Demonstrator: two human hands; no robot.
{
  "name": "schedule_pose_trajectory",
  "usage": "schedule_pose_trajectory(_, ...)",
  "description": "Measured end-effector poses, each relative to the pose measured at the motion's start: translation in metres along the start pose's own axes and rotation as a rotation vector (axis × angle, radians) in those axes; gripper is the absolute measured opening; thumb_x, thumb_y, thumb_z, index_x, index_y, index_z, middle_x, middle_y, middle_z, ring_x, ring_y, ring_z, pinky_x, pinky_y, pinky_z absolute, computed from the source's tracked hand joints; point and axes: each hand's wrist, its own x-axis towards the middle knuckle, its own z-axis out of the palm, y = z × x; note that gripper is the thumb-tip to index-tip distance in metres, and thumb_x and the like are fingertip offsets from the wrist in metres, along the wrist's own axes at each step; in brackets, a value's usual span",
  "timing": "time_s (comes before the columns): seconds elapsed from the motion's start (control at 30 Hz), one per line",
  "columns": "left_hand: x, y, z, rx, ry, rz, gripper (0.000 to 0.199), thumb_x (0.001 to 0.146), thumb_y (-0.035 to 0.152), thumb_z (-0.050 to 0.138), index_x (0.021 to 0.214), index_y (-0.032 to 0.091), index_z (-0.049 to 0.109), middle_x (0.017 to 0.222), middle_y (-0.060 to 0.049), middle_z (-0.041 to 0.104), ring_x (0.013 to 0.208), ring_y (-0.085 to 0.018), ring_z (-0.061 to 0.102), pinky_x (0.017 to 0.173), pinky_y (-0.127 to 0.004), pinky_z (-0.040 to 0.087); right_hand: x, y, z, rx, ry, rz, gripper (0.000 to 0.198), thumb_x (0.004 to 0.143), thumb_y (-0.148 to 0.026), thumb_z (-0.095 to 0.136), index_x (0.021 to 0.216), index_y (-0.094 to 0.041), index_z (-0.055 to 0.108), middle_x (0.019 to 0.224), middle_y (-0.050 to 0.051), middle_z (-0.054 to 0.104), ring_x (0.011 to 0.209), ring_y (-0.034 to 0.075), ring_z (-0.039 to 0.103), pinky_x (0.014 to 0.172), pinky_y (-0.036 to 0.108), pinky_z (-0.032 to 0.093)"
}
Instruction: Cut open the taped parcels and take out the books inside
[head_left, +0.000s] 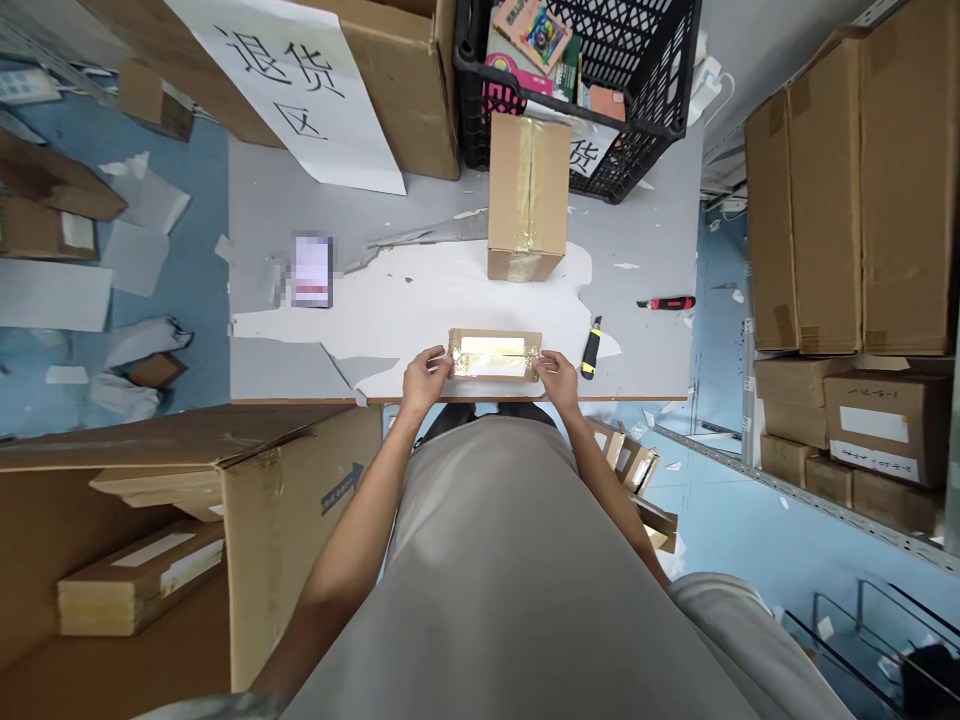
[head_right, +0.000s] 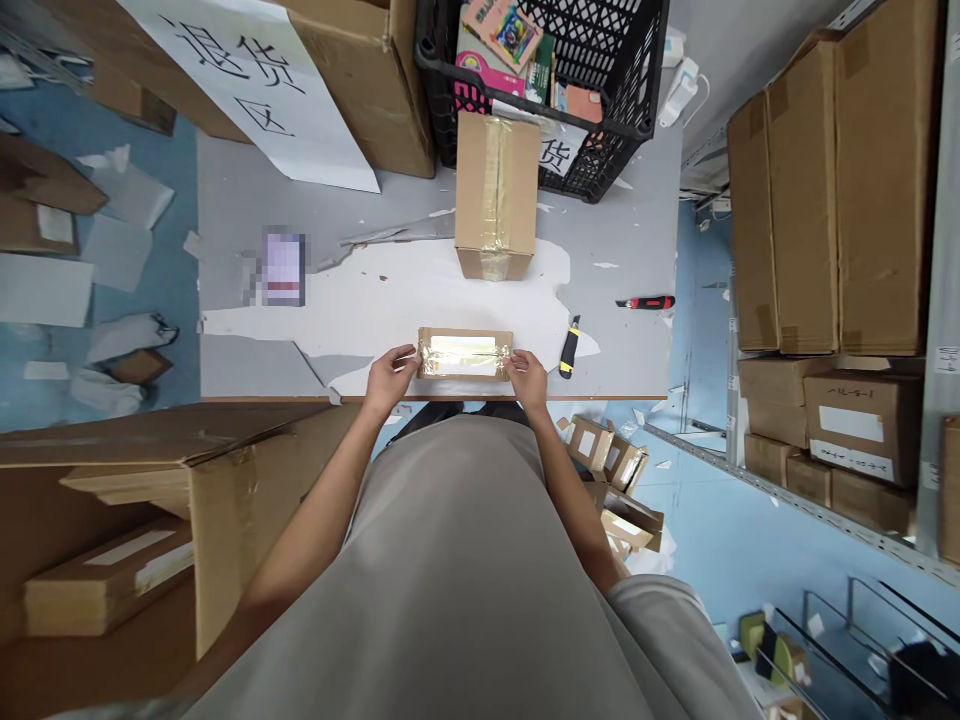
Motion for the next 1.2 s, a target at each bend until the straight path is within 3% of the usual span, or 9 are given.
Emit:
schedule_pose_trajectory(0.1, -0.004, 0.008, 0.0, -0.051, -0.025, 0.018, 0.033, 0.092, 0.029, 0.071, 0.12, 0.014, 0.079, 0.126, -0.016, 0.085, 0.125, -0.031, 0.08, 0.12, -0.048, 0.059, 0.001, 0.009, 0.001, 0.009, -0.006, -0.012, 0.041, 0.092, -0.055, 0.077, 0.114, -0.02, 0.078, 0.118, 0.014, 0.087, 0.108, 0.029, 0.084, 0.101, 0.043, 0.067)
schedule_pose_trajectory(0.23, -0.023, 0.029, 0.006, -0.076, -0.1, 0.101, 0.039, 0.095, 0.035, 0.072, 0.128, 0.015, 0.078, 0.133, -0.016, 0.084, 0.128, -0.032, 0.079, 0.119, -0.048, 0.061, 0.009, 0.027, -0.014, 0.053, 0.035, -0.006, 0.044, 0.089, -0.057, 0.077, 0.111, -0.019, 0.079, 0.117, 0.016, 0.087, 0.11, 0.03, 0.083, 0.105, 0.045, 0.066)
schedule_pose_trajectory(0.37, -0.059, 0.062, 0.022, -0.022, -0.301, 0.269, 0.046, 0.101, 0.045, 0.07, 0.139, 0.021, 0.078, 0.148, -0.013, 0.078, 0.135, -0.032, 0.077, 0.121, -0.048, 0.06, 0.022, 0.046, -0.041, 0.016, 0.094, 0.061, 0.046, 0.088, -0.059, 0.075, 0.107, -0.018, 0.081, 0.115, 0.017, 0.087, 0.111, 0.032, 0.083, 0.107, 0.048, 0.065)
schedule_pose_trajectory(0.53, -0.093, 0.095, 0.047, 0.127, -0.653, 0.468, 0.052, 0.104, 0.046, 0.069, 0.153, 0.03, 0.073, 0.181, -0.007, 0.048, 0.167, -0.035, 0.048, 0.135, -0.053, 0.046, 0.029, 0.059, -0.058, -0.032, 0.135, 0.112, 0.045, 0.089, -0.053, 0.066, 0.105, -0.015, 0.082, 0.117, 0.021, 0.087, 0.113, 0.035, 0.082, 0.105, 0.05, 0.065)
schedule_pose_trajectory(0.67, -0.095, 0.102, 0.052, 0.218, -0.738, 0.522, 0.053, 0.106, 0.041, 0.064, 0.158, 0.03, 0.068, 0.187, -0.004, 0.035, 0.171, -0.033, 0.041, 0.139, -0.055, 0.041, 0.026, 0.058, -0.057, -0.062, 0.137, 0.122, 0.041, 0.09, -0.043, 0.059, 0.108, -0.015, 0.084, 0.121, 0.019, 0.087, 0.114, 0.034, 0.082, 0.107, 0.048, 0.063)
schedule_pose_trajectory(0.77, -0.09, 0.103, 0.044, 0.223, -0.722, 0.493, 0.055, 0.108, 0.043, 0.062, 0.161, 0.027, 0.065, 0.185, -0.007, 0.04, 0.171, -0.031, 0.042, 0.14, -0.051, 0.039, 0.023, 0.054, -0.056, -0.081, 0.133, 0.121, 0.039, 0.09, -0.04, 0.06, 0.11, -0.016, 0.084, 0.125, 0.019, 0.087, 0.118, 0.034, 0.081, 0.11, 0.047, 0.062)
schedule_pose_trajectory(0.87, -0.082, 0.097, 0.03, 0.193, -0.644, 0.423, 0.052, 0.109, 0.045, 0.061, 0.156, 0.028, 0.069, 0.18, -0.007, 0.05, 0.167, -0.031, 0.048, 0.135, -0.048, 0.047, 0.019, 0.047, -0.055, -0.094, 0.115, 0.11, 0.036, 0.091, -0.041, 0.065, 0.111, -0.017, 0.083, 0.126, 0.018, 0.087, 0.118, 0.034, 0.081, 0.111, 0.047, 0.062)
schedule_pose_trajectory(1.07, -0.041, 0.056, 0.007, 0.114, -0.245, 0.255, 0.026, 0.101, 0.039, 0.071, 0.121, 0.026, 0.08, 0.152, -0.007, 0.077, 0.138, -0.031, 0.075, 0.124, -0.047, 0.057, 0.01, 0.01, -0.037, -0.132, 0.009, 0.027, 0.032, 0.097, -0.042, 0.069, 0.115, -0.02, 0.082, 0.122, 0.015, 0.088, 0.111, 0.032, 0.083, 0.105, 0.045, 0.064)
schedule_pose_trajectory(1.2, -0.009, 0.024, 0.0, 0.069, -0.144, 0.093, 0.019, 0.096, 0.034, 0.071, 0.109, 0.023, 0.08, 0.129, -0.009, 0.086, 0.126, -0.03, 0.079, 0.116, -0.044, 0.061, -0.003, -0.032, -0.019, -0.323, -0.118, -0.061, 0.028, 0.105, -0.037, 0.066, 0.124, -0.022, 0.08, 0.121, 0.013, 0.086, 0.114, 0.035, 0.082, 0.104, 0.046, 0.062)
